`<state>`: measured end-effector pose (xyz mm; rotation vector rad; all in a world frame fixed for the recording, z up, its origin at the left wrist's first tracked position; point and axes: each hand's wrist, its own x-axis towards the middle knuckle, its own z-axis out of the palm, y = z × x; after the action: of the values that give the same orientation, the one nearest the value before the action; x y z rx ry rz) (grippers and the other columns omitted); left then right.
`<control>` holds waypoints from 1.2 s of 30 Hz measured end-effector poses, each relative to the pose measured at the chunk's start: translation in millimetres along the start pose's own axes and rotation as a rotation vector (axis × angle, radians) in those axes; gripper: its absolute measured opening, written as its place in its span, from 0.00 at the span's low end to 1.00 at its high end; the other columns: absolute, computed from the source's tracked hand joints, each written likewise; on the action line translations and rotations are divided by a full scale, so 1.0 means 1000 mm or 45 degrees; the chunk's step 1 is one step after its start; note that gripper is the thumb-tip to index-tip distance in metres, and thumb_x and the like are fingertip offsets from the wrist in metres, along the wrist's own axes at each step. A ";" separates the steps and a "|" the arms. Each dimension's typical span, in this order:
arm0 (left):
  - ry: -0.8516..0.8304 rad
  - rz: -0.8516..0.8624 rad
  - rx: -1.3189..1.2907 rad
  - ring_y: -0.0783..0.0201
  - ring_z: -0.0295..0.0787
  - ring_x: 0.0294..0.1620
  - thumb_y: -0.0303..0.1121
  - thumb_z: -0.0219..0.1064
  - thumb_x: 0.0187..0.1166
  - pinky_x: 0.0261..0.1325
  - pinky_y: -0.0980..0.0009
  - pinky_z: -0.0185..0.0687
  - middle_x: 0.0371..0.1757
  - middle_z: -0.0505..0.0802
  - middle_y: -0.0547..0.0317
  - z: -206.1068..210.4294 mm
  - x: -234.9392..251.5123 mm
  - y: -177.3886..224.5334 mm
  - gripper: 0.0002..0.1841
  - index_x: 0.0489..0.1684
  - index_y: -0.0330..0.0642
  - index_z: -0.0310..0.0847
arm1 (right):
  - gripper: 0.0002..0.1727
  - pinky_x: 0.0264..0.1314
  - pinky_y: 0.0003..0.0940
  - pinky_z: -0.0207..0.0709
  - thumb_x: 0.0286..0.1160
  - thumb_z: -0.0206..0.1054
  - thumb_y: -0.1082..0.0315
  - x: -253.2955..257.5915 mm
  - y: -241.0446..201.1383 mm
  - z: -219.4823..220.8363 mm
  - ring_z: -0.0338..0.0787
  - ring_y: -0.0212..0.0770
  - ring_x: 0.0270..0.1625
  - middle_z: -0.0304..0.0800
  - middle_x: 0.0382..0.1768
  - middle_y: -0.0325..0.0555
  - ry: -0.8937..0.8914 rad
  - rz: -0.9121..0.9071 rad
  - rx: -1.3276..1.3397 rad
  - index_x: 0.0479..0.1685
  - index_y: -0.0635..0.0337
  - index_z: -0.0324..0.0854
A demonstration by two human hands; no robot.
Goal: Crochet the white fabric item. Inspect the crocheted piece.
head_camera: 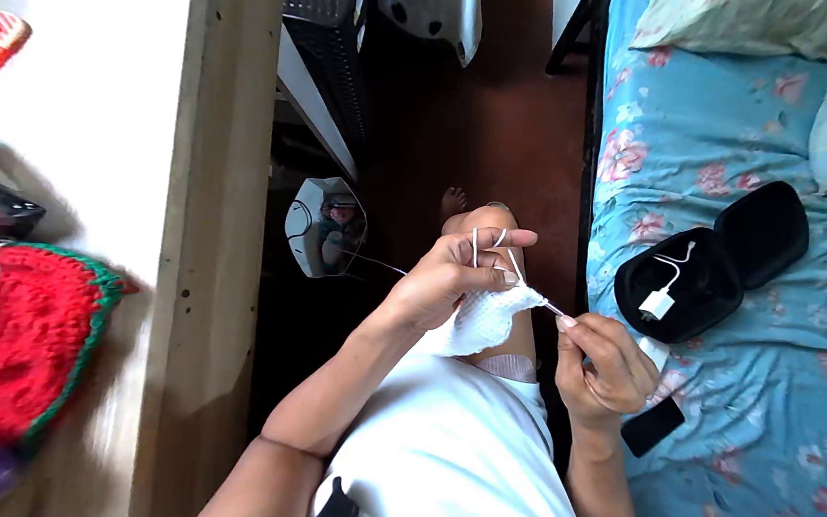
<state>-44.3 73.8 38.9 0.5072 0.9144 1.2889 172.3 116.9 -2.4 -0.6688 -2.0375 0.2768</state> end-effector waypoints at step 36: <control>-0.034 0.190 0.207 0.72 0.88 0.28 0.12 0.66 0.65 0.35 0.79 0.86 0.31 0.92 0.57 0.011 -0.012 -0.003 0.35 0.79 0.38 0.74 | 0.01 0.44 0.11 0.80 0.78 0.68 0.75 -0.005 -0.010 0.001 0.85 0.22 0.40 0.84 0.38 0.41 0.047 0.308 0.456 0.41 0.63 0.84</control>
<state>-33.8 63.1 46.0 0.7297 0.9782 1.3450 170.2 105.3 -2.0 -0.6862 -1.8079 0.7459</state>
